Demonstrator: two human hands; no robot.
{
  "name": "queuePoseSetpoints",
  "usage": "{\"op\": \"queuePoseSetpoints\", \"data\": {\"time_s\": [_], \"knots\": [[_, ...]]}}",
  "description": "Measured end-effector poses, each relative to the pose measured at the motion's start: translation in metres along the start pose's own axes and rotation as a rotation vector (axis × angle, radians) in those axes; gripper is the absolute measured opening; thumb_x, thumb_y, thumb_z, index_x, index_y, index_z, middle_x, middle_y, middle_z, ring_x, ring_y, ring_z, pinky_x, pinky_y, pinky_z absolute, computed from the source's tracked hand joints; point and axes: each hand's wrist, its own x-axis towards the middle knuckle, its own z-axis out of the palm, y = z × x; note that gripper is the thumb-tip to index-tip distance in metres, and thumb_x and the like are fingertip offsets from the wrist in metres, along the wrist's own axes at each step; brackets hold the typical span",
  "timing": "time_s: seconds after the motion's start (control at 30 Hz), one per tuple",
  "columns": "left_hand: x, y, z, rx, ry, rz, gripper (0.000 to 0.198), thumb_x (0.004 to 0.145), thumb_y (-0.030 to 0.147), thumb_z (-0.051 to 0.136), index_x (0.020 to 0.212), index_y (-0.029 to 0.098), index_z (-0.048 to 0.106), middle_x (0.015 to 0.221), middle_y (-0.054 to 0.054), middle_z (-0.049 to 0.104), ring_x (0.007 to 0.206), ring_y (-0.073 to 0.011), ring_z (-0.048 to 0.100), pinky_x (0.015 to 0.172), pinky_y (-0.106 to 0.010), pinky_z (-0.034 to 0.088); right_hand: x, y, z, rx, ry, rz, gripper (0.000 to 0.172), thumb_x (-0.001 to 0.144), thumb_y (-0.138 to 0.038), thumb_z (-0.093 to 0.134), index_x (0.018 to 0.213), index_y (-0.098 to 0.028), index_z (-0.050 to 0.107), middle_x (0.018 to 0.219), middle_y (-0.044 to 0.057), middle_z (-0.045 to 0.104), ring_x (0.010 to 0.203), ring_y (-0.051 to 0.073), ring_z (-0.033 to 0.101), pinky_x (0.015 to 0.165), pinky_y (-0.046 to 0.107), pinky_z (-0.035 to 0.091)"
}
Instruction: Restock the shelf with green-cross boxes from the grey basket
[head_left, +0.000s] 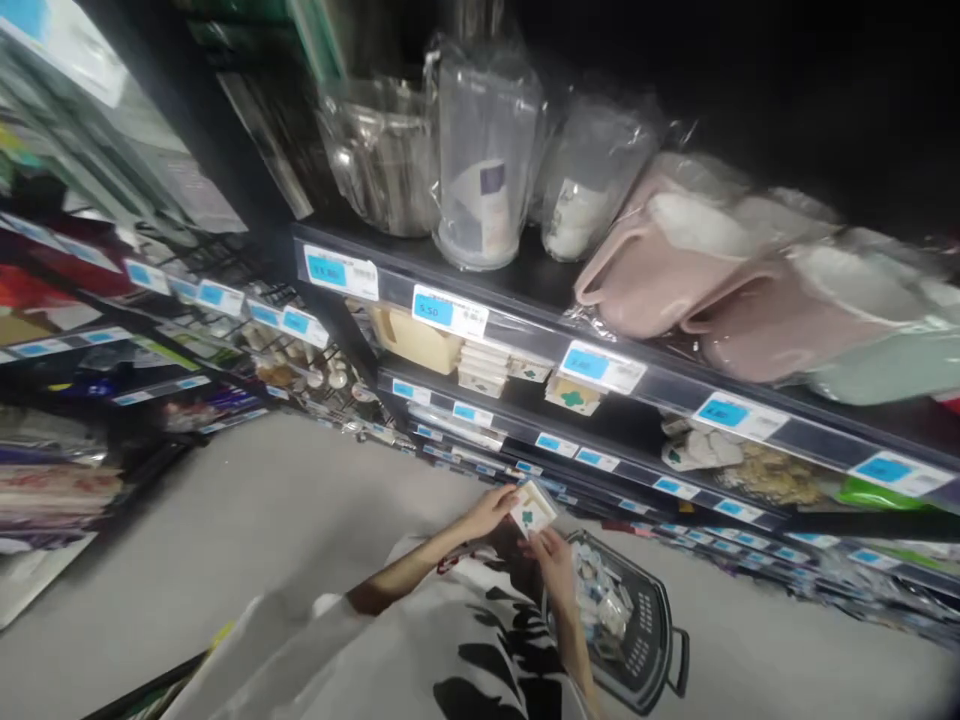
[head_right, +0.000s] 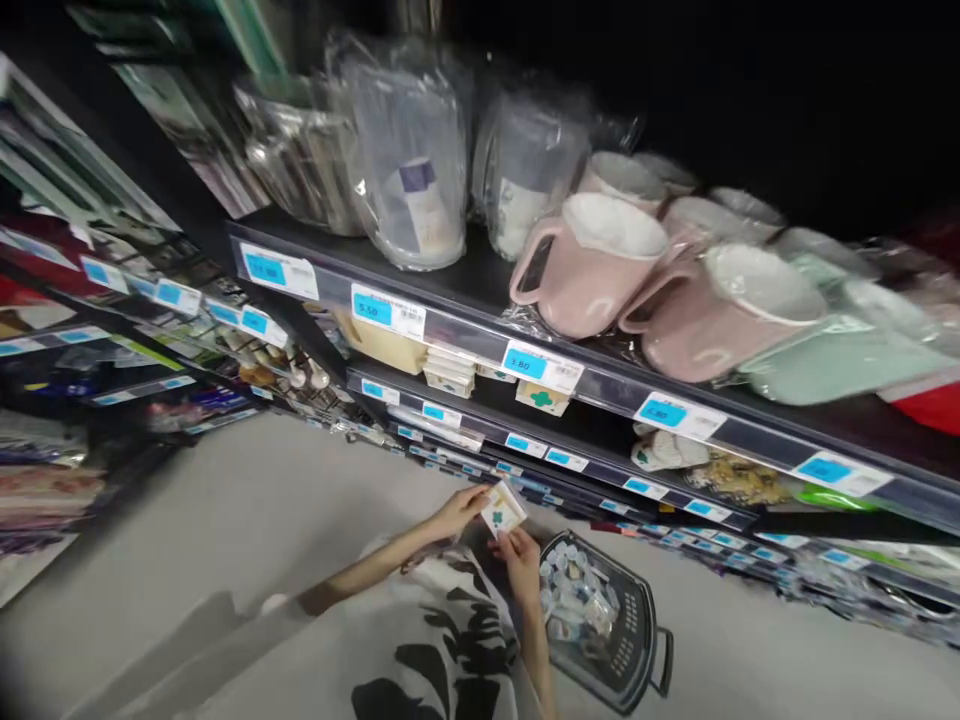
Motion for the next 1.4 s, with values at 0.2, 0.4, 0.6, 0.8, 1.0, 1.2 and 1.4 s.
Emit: {"op": "queuePoseSetpoints", "data": {"time_s": [0.2,0.4,0.6,0.8,1.0,1.2,1.4], "knots": [[-0.013,0.028,-0.044,-0.233,0.093,-0.217,0.066,0.08,0.072,0.065,0.109,0.013,0.068,0.084,-0.005,0.067,0.069,-0.0145,0.059,0.06,-0.025,0.049,-0.005,-0.02,0.065,0.048,0.068,-0.079,0.047,0.07,-0.055,0.084,0.095,-0.015,0.077,0.076,0.008,0.08,0.061,0.022,0.072,0.064,0.033,0.06],[0.006,0.057,-0.034,-0.284,-0.088,-0.176,0.058,0.081,0.061,0.072,0.117,0.015,0.068,0.097,-0.007,0.071,0.08,-0.0174,0.064,0.067,-0.026,0.052,-0.011,-0.034,0.051,0.031,0.23,-0.133,0.049,0.068,-0.058,0.084,0.094,-0.017,0.075,0.073,0.006,0.079,0.058,0.022,0.071,0.061,0.033,0.059],[0.017,0.075,-0.017,-0.017,-0.276,0.142,0.033,0.088,0.036,0.071,0.116,0.018,0.069,0.117,-0.01,0.071,0.101,-0.0216,0.067,0.087,-0.031,0.054,-0.01,-0.028,0.041,-0.096,0.4,-0.198,0.041,0.078,-0.056,0.074,0.09,-0.017,0.07,0.074,0.008,0.077,0.061,0.021,0.07,0.056,0.03,0.054],[0.003,0.066,-0.033,0.209,-0.291,0.405,0.026,0.088,0.009,0.052,0.105,0.019,0.069,0.111,-0.008,0.071,0.107,-0.0204,0.065,0.098,-0.035,0.05,-0.006,-0.036,0.041,-0.281,0.38,-0.351,0.027,0.076,-0.036,0.07,0.095,-0.017,0.073,0.114,0.015,0.077,0.097,0.028,0.073,0.083,0.037,0.059],[-0.003,0.06,-0.058,0.237,-0.223,0.471,0.018,0.093,0.018,0.055,0.104,0.019,0.068,0.116,-0.012,0.07,0.11,-0.0225,0.065,0.097,-0.036,0.051,-0.005,-0.044,0.059,-0.303,0.256,-0.399,0.028,0.077,-0.027,0.07,0.103,-0.017,0.073,0.138,0.018,0.066,0.108,0.028,0.072,0.084,0.037,0.059],[-0.006,0.058,-0.056,0.243,-0.155,0.356,0.034,0.096,0.019,0.05,0.126,0.022,0.065,0.119,-0.01,0.072,0.115,-0.0223,0.066,0.105,-0.039,0.049,-0.005,-0.051,0.065,-0.437,0.209,-0.492,0.03,0.08,-0.031,0.072,0.109,-0.021,0.075,0.126,0.012,0.072,0.118,0.029,0.066,0.106,0.046,0.049],[-0.011,0.061,-0.054,0.292,-0.209,0.246,0.046,0.1,0.035,0.055,0.145,0.024,0.055,0.142,-0.01,0.063,0.131,-0.0244,0.06,0.113,-0.039,0.045,-0.006,-0.081,0.045,-0.543,0.178,-0.344,0.034,0.088,-0.047,0.069,0.101,-0.017,0.076,0.087,0.006,0.075,0.068,0.018,0.064,0.061,0.027,0.051]]}}
